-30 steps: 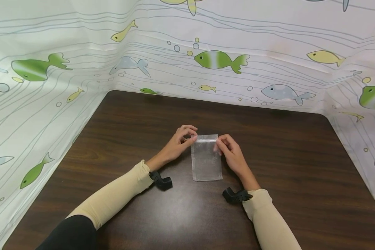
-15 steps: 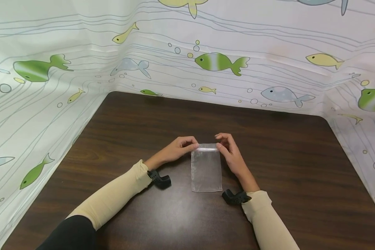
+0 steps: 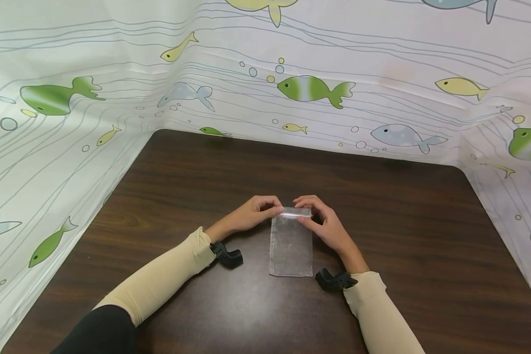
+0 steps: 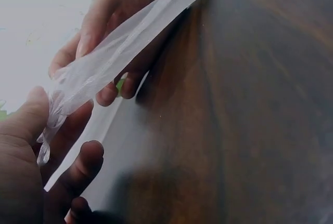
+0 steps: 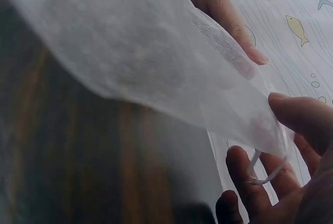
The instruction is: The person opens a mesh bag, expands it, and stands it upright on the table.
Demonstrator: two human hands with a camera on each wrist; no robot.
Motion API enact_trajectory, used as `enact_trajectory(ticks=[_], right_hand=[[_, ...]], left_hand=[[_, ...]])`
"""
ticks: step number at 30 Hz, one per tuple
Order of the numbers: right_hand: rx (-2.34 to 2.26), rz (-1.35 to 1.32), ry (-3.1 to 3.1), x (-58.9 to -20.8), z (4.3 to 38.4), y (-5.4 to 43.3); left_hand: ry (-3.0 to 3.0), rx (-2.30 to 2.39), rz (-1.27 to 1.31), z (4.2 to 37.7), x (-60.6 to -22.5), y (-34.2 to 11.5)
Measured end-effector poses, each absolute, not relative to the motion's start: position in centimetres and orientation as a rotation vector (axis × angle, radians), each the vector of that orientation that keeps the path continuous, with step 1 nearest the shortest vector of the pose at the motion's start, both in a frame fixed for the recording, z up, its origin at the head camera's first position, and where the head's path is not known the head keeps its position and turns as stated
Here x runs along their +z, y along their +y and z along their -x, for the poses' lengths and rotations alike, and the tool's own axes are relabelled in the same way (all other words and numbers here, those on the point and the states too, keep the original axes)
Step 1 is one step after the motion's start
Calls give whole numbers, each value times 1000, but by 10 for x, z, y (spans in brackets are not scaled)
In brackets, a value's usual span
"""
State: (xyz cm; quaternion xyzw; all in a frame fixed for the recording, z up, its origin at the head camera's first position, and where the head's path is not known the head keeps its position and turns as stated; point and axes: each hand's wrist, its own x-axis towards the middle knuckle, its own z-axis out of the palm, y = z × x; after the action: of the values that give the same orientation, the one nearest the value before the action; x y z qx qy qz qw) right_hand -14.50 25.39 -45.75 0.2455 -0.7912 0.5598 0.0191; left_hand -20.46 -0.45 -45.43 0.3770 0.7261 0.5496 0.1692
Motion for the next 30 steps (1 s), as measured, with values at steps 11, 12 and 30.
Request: enact_trajectory(ticks=[11,12,30], right_hand=[[1769,-835,-2473,-457,144,256],[1762,-830,-2474,-457,144,256],[1803,-859,-2423,-458,147,262]], left_hand=[[2070,1546,-1068,204,-455,-4],[2070,1548,-1062,204,-454,-4],[2124,1417,-1071,205,-451,-7]])
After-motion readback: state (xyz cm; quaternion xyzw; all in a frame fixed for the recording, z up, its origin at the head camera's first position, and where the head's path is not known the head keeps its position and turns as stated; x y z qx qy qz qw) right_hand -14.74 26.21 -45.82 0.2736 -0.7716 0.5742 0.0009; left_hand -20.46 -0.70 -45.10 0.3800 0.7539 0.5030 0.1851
